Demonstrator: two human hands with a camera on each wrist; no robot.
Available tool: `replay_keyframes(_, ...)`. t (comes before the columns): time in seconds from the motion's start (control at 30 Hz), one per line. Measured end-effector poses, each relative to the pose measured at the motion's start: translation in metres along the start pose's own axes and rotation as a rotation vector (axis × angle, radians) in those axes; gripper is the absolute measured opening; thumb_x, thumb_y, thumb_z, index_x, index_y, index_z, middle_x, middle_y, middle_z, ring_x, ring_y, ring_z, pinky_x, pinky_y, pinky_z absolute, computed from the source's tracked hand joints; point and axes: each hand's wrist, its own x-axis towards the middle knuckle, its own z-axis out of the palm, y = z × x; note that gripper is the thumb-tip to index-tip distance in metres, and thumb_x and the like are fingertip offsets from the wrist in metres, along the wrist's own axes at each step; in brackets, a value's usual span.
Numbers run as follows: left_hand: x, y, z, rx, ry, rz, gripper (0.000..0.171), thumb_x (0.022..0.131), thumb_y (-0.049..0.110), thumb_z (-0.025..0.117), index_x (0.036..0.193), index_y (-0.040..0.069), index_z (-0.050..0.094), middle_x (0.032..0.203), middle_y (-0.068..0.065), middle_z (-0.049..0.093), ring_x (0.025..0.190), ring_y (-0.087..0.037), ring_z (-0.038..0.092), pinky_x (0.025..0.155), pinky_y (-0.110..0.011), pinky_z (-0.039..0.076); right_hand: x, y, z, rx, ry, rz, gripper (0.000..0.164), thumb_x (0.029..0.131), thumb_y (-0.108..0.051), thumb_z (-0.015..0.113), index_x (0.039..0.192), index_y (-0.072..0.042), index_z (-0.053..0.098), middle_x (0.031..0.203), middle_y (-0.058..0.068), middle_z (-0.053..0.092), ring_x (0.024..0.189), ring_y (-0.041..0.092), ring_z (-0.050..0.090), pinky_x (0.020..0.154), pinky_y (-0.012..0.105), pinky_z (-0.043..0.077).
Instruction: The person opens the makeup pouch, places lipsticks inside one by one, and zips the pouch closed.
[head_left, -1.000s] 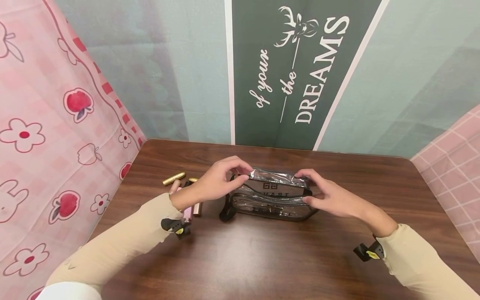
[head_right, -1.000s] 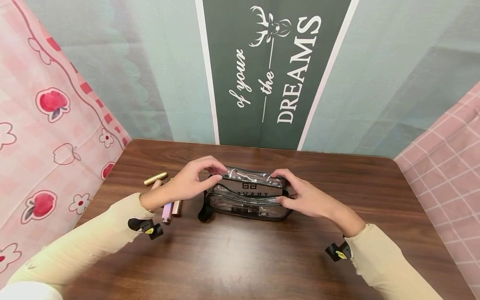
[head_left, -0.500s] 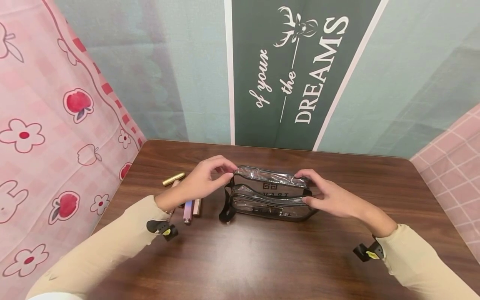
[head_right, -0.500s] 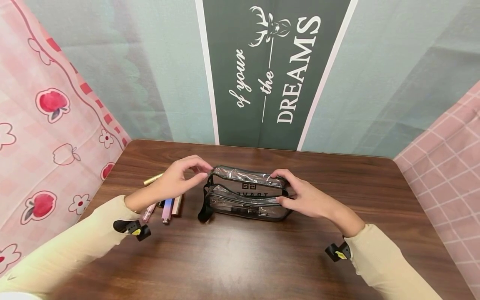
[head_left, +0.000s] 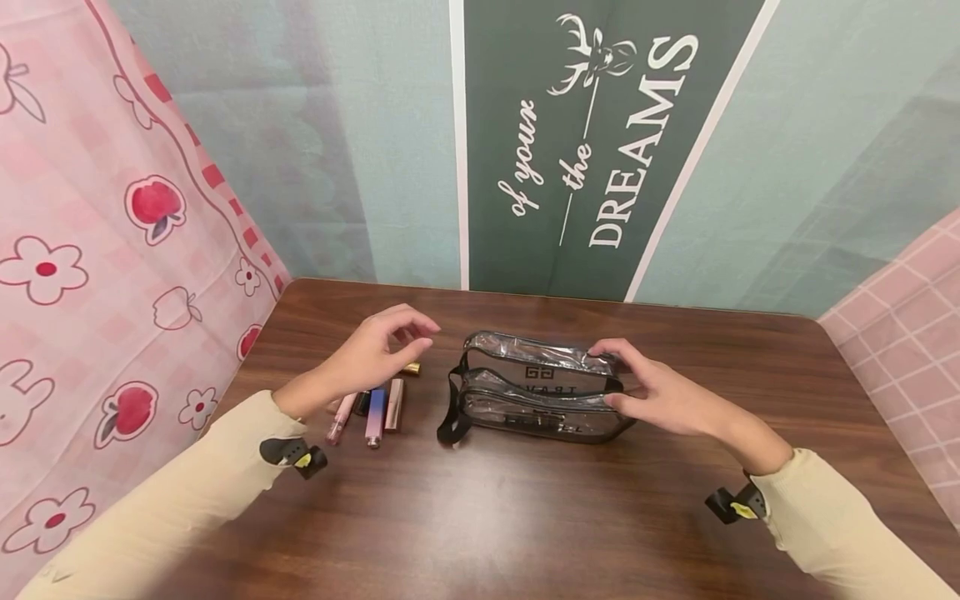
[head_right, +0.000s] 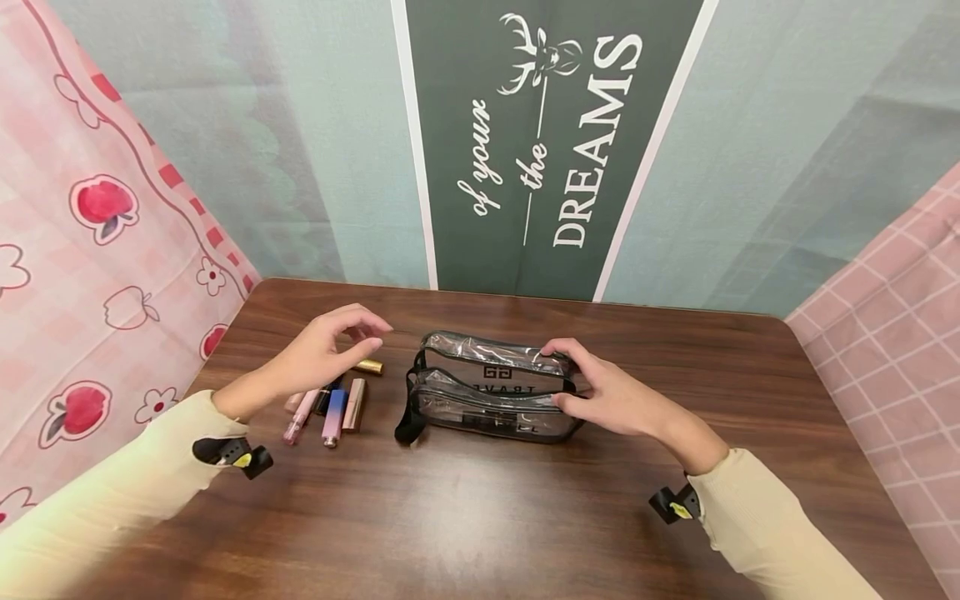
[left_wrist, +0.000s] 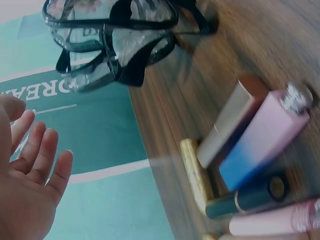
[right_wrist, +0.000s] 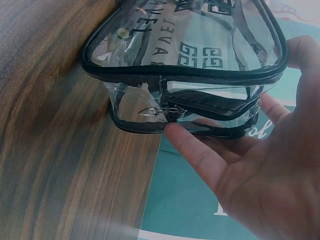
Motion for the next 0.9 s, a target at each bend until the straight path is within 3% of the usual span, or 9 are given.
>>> replay_keyframes(0.17,-0.003,-0.005,-0.009,0.03,-0.016,-0.027,0.016,0.096,0.005,0.069,0.112,0.007,0.07,0.103,-0.001,0.067,0.091,-0.015,0.062,0.079,-0.034,0.054,0.001,0.0,0.0,-0.003,0.0,0.009,0.058,0.095,-0.004,0.067,0.143,-0.019,0.038,0.131,0.016,0.051,0.093,0.02,0.067,0.076,0.029,0.058)
replay_keyframes(0.43,-0.009,-0.017,-0.026,0.12,-0.053,-0.086,0.018,0.097,0.008,0.069,0.115,0.006,0.068,0.109,-0.01,0.067,0.095,-0.018,0.063,0.082,-0.041,0.054,0.0,0.002,-0.002,-0.016,-0.005,0.02,0.059,0.095,-0.003,0.067,0.143,-0.021,0.037,0.133,0.015,0.049,0.094,0.024,0.067,0.077,0.03,0.058)
replay_keyframes(0.63,-0.019,-0.033,-0.043,0.212,-0.039,-0.08,0.018,0.097,0.005,0.068,0.115,0.003,0.068,0.107,-0.01,0.066,0.094,-0.02,0.064,0.08,-0.041,0.054,0.001,0.003,-0.002,-0.016,-0.009,0.011,0.059,0.095,-0.002,0.066,0.143,-0.02,0.037,0.13,0.017,0.051,0.095,0.024,0.067,0.077,0.031,0.058)
replay_keyframes(0.9,-0.028,-0.048,-0.064,0.239,-0.094,-0.17,0.026,0.096,0.003,0.068,0.121,-0.004,0.064,0.117,-0.02,0.064,0.106,-0.039,0.063,0.092,-0.053,0.051,0.001,0.003,-0.003,-0.015,-0.009,0.012,0.06,0.094,-0.001,0.067,0.143,-0.021,0.038,0.13,0.016,0.051,0.094,0.025,0.066,0.077,0.031,0.058)
